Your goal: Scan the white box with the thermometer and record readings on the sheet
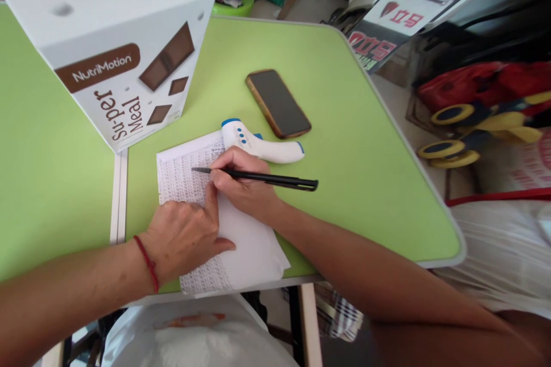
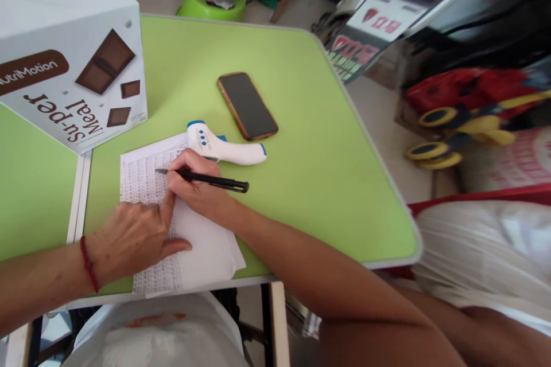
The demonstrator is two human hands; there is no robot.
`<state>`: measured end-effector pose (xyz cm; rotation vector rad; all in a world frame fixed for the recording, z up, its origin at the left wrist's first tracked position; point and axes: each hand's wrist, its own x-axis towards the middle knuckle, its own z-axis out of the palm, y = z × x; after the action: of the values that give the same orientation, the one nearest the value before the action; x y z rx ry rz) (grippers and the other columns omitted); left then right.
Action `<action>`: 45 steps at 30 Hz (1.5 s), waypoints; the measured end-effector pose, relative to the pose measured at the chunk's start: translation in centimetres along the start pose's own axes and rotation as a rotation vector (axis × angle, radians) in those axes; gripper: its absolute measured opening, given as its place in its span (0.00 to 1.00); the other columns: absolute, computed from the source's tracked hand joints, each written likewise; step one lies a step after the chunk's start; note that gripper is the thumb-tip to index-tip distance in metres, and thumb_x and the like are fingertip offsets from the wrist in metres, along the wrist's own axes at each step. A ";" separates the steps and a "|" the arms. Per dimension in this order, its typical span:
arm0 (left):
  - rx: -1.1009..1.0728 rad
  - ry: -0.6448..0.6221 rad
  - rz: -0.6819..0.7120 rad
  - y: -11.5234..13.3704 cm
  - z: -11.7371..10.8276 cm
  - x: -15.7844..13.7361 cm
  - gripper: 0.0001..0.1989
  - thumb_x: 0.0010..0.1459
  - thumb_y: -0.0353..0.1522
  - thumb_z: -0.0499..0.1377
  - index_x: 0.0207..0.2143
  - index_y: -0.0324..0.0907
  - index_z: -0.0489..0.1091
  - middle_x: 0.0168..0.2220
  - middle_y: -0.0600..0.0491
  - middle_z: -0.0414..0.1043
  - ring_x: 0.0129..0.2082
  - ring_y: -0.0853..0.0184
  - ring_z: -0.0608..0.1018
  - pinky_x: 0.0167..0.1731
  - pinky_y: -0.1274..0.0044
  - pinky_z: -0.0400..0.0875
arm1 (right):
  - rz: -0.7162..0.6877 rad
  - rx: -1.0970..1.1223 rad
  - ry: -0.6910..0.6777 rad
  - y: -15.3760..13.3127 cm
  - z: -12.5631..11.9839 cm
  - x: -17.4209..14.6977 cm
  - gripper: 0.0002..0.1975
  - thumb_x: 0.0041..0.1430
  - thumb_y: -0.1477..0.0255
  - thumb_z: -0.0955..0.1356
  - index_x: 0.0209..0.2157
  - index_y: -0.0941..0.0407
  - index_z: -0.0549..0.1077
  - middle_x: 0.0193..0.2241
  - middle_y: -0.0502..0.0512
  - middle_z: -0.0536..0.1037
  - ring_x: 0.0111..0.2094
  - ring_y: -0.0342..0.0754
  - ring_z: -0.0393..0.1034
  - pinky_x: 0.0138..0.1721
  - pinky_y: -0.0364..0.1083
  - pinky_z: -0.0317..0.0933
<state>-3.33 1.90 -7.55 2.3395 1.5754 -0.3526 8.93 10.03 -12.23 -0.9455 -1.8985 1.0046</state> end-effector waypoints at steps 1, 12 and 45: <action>0.003 -0.004 -0.003 0.0 0.0 0.0 0.41 0.58 0.53 0.54 0.57 0.24 0.59 0.27 0.44 0.74 0.24 0.58 0.77 0.21 0.74 0.66 | 0.002 0.001 0.003 0.0 0.0 0.0 0.04 0.48 0.78 0.65 0.23 0.55 0.66 0.18 0.44 0.68 0.21 0.39 0.60 0.23 0.41 0.58; 0.026 -0.011 -0.012 0.1 0.1 -0.2 0.45 0.58 0.53 0.54 0.62 0.25 0.50 0.27 0.42 0.74 0.25 0.60 0.77 0.23 0.76 0.65 | 0.007 0.016 0.014 0.1 0.0 0.1 0.04 0.48 0.78 0.65 0.23 0.55 0.66 0.19 0.44 0.68 0.21 0.38 0.60 0.23 0.41 0.57; 0.020 -0.015 -0.005 -0.1 0.1 0.0 0.44 0.58 0.53 0.54 0.61 0.24 0.51 0.28 0.41 0.74 0.25 0.57 0.78 0.22 0.74 0.66 | -0.016 0.026 0.104 0.1 0.0 0.3 0.05 0.48 0.77 0.63 0.22 0.54 0.64 0.17 0.44 0.66 0.20 0.40 0.58 0.23 0.42 0.57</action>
<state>-3.39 1.85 -7.64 2.3430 1.5778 -0.3882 8.82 10.27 -12.23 -0.9480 -1.8003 0.9503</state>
